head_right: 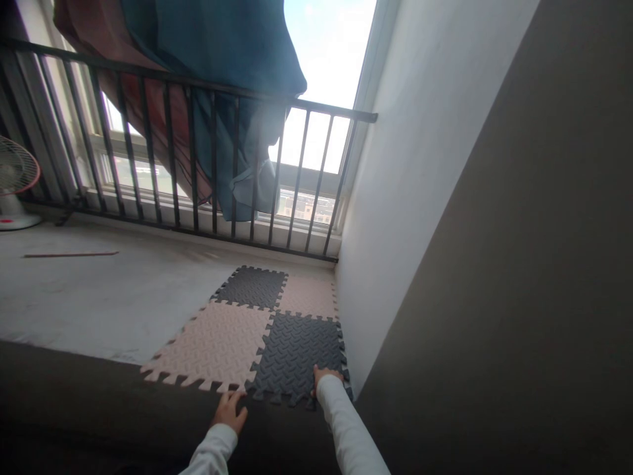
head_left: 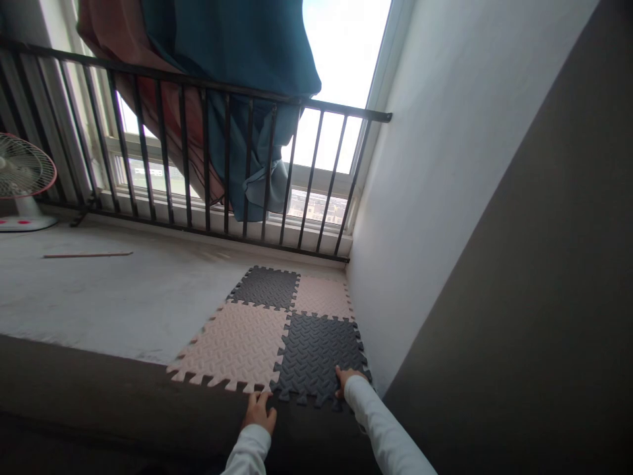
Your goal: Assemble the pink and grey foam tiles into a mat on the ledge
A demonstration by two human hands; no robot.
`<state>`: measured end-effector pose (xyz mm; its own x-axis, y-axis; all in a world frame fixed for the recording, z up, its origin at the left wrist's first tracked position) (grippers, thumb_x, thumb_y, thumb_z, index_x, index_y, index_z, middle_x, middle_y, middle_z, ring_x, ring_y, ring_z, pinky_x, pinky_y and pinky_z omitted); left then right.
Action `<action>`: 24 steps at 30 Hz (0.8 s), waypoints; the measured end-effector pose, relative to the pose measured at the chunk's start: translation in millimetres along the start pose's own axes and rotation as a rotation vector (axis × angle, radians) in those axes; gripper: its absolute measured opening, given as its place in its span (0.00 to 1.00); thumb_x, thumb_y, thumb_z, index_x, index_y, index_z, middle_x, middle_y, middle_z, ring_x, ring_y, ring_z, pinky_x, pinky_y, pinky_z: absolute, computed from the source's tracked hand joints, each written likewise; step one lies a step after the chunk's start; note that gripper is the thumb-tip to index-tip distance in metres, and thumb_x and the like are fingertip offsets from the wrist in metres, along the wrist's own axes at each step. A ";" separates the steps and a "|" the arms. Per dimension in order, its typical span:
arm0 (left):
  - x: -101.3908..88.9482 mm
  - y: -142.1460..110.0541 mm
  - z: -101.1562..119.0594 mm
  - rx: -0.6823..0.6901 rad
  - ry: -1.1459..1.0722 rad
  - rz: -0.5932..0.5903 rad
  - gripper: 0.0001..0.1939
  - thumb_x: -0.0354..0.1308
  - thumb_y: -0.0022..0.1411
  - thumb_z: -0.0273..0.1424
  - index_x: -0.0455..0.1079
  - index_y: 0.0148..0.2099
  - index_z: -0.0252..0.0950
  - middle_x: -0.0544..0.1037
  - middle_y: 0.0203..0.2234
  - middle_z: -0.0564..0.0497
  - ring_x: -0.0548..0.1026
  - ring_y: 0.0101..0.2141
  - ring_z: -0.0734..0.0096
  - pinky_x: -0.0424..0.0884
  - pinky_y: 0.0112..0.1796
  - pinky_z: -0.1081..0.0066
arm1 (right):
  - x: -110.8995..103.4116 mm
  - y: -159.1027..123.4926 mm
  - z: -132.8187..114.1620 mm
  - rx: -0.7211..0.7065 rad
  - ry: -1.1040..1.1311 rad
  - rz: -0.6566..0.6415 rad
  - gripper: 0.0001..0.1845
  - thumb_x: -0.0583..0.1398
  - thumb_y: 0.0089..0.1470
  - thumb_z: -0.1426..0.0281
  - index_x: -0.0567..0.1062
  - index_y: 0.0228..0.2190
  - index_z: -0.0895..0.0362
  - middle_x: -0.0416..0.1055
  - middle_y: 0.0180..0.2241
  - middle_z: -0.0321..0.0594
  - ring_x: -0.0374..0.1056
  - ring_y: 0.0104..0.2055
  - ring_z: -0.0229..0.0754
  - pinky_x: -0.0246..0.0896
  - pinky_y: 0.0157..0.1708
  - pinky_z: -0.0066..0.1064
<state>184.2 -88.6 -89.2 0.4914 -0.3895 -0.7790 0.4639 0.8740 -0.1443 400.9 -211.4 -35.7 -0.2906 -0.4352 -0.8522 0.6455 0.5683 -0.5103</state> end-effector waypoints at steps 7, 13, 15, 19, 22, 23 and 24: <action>0.1 0.2 -0.8 0.014 -0.001 -0.001 0.17 0.46 0.50 0.19 0.68 0.39 0.38 0.65 0.41 0.49 0.69 0.39 0.76 0.61 0.44 0.77 | -1.1 -2.3 -1.0 -0.006 -0.016 -0.016 0.44 0.61 0.36 0.62 0.50 0.55 0.51 0.59 0.52 0.48 0.57 0.52 0.53 0.55 0.48 0.45; -0.3 0.8 -0.5 0.015 0.006 -0.021 0.17 0.47 0.49 0.19 0.68 0.41 0.36 0.65 0.42 0.47 0.68 0.42 0.75 0.60 0.45 0.77 | 1.6 3.2 0.0 -0.001 -0.019 -0.019 0.44 0.61 0.35 0.61 0.50 0.55 0.50 0.59 0.52 0.47 0.56 0.52 0.53 0.56 0.47 0.45; 0.0 0.9 -0.3 0.010 0.020 -0.025 0.17 0.47 0.49 0.20 0.68 0.41 0.37 0.65 0.42 0.48 0.68 0.42 0.76 0.60 0.45 0.78 | 2.8 4.6 0.1 -0.005 -0.030 -0.023 0.44 0.60 0.36 0.61 0.50 0.55 0.50 0.59 0.52 0.47 0.56 0.52 0.53 0.55 0.48 0.44; 1.2 1.5 -0.6 0.005 0.042 -0.019 0.17 0.47 0.49 0.19 0.68 0.40 0.38 0.65 0.42 0.49 0.67 0.42 0.76 0.61 0.44 0.77 | 6.1 9.6 1.0 -0.010 -0.036 -0.019 0.44 0.60 0.36 0.62 0.50 0.55 0.50 0.59 0.52 0.47 0.56 0.52 0.53 0.55 0.48 0.45; 3.5 2.5 -2.1 0.004 0.021 -0.019 0.17 0.48 0.49 0.20 0.68 0.40 0.38 0.65 0.42 0.48 0.68 0.41 0.75 0.62 0.44 0.76 | 10.1 15.3 1.9 -0.015 -0.036 -0.018 0.45 0.61 0.35 0.62 0.49 0.55 0.50 0.59 0.52 0.48 0.56 0.52 0.53 0.56 0.47 0.46; 4.4 3.0 -2.8 0.006 0.009 -0.019 0.16 0.48 0.49 0.20 0.68 0.40 0.38 0.65 0.42 0.48 0.68 0.41 0.75 0.62 0.43 0.76 | 11.1 16.9 2.0 -0.019 -0.035 -0.015 0.45 0.61 0.35 0.61 0.49 0.55 0.50 0.59 0.52 0.48 0.57 0.52 0.53 0.56 0.47 0.46; 5.3 3.5 -3.4 0.009 -0.002 -0.017 0.16 0.48 0.49 0.20 0.68 0.40 0.37 0.65 0.42 0.47 0.68 0.41 0.74 0.62 0.43 0.75 | 11.8 18.2 2.0 -0.023 -0.034 -0.012 0.46 0.61 0.34 0.62 0.49 0.55 0.51 0.59 0.52 0.48 0.57 0.52 0.53 0.56 0.47 0.46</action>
<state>185.9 -86.7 -95.9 0.4852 -0.4046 -0.7752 0.4789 0.8647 -0.1515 410.6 -207.6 -54.9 -0.2735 -0.4657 -0.8416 0.6258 0.5783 -0.5233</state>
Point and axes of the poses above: each hand's wrist, its own y-axis towards the middle knuckle, its own x-axis out of the palm, z = x × y, the point moved 6 cm from there along y, towards the middle knuckle
